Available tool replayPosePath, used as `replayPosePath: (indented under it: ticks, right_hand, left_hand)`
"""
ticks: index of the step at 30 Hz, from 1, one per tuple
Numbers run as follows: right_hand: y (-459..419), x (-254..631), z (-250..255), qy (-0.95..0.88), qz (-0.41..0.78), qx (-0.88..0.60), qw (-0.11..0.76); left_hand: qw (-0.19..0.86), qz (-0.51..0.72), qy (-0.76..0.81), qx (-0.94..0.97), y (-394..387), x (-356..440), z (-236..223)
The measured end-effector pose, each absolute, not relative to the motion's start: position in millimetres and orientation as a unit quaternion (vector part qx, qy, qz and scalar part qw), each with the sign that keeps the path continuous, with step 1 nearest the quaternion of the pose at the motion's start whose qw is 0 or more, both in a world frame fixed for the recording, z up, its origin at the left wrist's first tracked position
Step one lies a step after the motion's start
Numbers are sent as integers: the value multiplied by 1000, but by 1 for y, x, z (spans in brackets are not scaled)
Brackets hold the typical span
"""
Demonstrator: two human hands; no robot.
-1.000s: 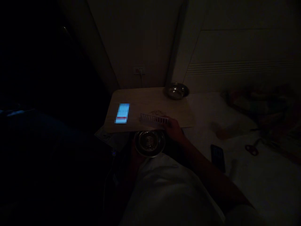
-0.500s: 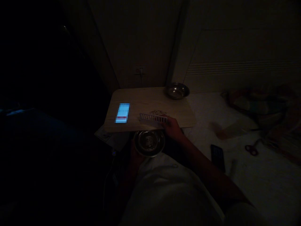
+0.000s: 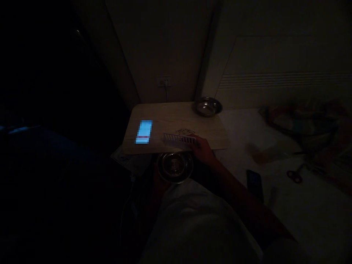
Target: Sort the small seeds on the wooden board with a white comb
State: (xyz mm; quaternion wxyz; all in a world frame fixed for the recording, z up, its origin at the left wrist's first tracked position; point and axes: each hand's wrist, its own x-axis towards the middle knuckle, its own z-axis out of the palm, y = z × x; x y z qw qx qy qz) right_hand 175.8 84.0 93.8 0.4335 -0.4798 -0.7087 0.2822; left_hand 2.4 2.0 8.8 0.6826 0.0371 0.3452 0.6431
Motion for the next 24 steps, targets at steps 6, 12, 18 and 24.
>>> replayPosePath:
  ticks: [6, 12, 18, 24]
  right_hand:
    - [86, 170, 93, -721, 289, -472, 418]
    - [85, 165, 101, -741, 297, -445, 406]
    - [83, 163, 109, -776, 300, -395, 390]
    - [77, 161, 119, -781, 325, -388, 365]
  left_hand:
    - [667, 643, 369, 73, -4, -2, 10]
    - [648, 659, 375, 68, -7, -3, 17]
    - [640, 672, 369, 53, 0, -2, 15]
    - [644, 667, 372, 42, -2, -6, 11]
